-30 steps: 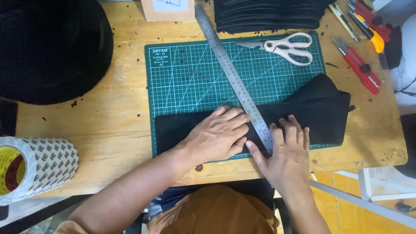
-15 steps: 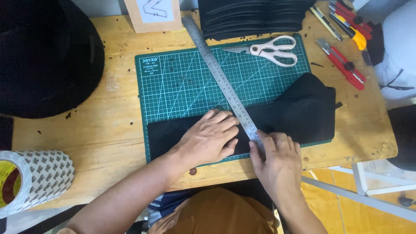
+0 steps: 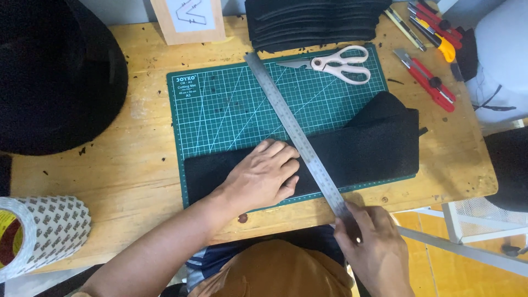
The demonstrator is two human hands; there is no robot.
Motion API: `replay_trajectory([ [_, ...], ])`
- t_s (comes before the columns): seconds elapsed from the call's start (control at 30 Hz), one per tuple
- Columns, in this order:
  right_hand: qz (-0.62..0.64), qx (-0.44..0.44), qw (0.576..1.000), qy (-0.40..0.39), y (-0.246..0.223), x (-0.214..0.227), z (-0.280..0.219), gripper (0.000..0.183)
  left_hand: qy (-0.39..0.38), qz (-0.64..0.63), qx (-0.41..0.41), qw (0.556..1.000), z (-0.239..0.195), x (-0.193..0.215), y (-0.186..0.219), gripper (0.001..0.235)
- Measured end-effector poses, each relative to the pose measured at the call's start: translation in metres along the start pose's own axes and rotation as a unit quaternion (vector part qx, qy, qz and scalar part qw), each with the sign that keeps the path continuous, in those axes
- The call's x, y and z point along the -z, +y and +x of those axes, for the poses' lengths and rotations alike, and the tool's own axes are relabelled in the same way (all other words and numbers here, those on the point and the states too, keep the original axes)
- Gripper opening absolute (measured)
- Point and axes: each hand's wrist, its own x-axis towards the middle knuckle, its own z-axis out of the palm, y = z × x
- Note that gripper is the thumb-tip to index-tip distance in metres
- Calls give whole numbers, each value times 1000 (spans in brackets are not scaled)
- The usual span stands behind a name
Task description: The person measures and cuts a piece of black fabric using a ruler and a utility knife on a green cutting mat. They then use scissors to trim the edges of the cut fabric piece.
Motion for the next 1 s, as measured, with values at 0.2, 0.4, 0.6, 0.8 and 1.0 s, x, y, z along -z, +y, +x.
replay_trajectory([
  [0.2,34,-119,981,-149,17,4,-41,56,1,-1,0,1000,0,0,0,18],
  [0.4,104,-152,965,-184,0,4,-52,72,-5,2,1,1000,-1,-1,0,19],
  [0.6,138,-189,934,-271,-13,3,-52,72,-31,10,14,999,0,-1,1,19],
  [0.8,166,-134,962,-167,-4,-12,-69,67,-62,-17,24,998,3,-3,0,23],
  [1.0,139,-173,936,-273,-3,1,-65,73,-76,-40,31,996,4,-3,1,25],
])
